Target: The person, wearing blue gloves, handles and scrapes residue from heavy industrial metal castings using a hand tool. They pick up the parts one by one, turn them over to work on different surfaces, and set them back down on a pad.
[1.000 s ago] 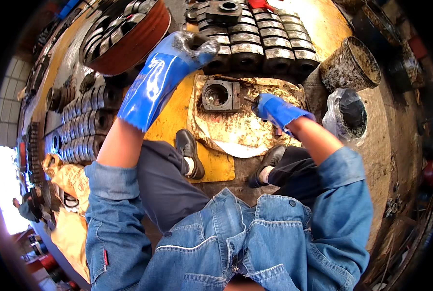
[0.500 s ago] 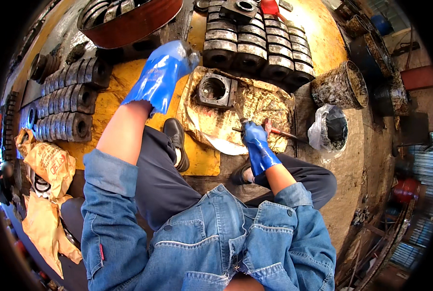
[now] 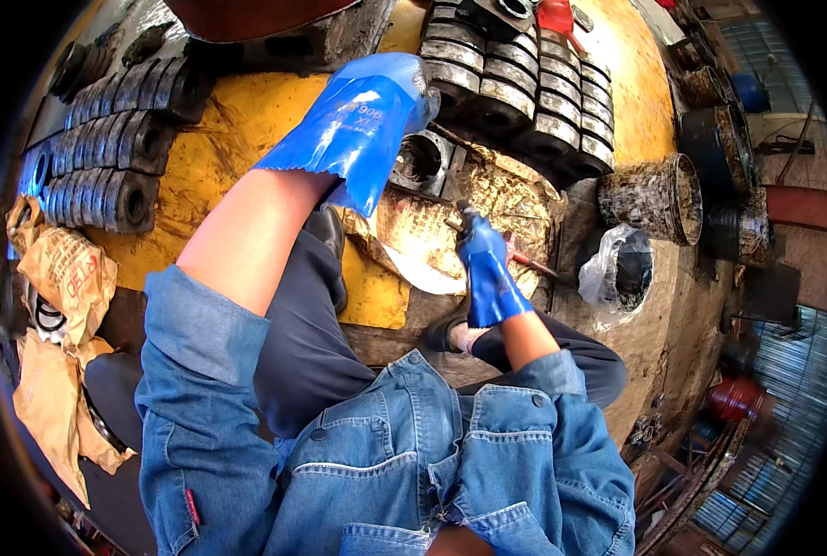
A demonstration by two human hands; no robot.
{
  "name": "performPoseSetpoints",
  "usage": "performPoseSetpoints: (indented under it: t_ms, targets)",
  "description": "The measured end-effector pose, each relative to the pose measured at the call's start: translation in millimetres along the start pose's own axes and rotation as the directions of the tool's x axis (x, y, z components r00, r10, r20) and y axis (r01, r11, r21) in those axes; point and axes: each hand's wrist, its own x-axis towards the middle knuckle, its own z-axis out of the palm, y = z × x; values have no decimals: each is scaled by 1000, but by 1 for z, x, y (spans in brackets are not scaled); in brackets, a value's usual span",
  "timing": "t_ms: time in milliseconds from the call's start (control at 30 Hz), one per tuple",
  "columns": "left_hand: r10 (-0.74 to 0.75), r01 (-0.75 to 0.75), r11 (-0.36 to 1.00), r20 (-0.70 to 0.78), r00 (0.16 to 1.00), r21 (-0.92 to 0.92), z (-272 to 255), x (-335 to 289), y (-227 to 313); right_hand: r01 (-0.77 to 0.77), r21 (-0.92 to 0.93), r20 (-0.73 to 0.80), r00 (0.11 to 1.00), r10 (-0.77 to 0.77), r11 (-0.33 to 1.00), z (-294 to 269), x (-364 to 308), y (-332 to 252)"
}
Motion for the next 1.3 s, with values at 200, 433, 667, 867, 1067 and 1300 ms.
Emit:
performPoseSetpoints:
  t_ms: [200, 433, 667, 867, 1067, 1300]
  targets:
    - [-30, 28, 999, 67, 997, 30, 7, 5, 5, -64, -4, 59, 996, 64, 998, 24, -44, -28]
    - [-39, 33, 996, 81, 996, 78, 7, 2, -5, -346, -116, 319, 875, 365, 931, 26, -37, -60]
    - [2, -8, 998, 77, 997, 68, 7, 5, -6, -236, -110, 292, 921, 258, 966, 50, -24, -29]
    - [7, -15, 996, 86, 996, 92, 6, -1, -7, -334, -164, 379, 848, 372, 928, 46, 20, -17]
    - [-82, 78, 996, 107, 991, 45, -1, -4, -9, -305, -182, 446, 822, 355, 935, 45, 72, -13]
    - [26, -27, 998, -23, 999, -63, 13, -4, -23, -215, -146, 402, 879, 256, 966, 17, 103, 11]
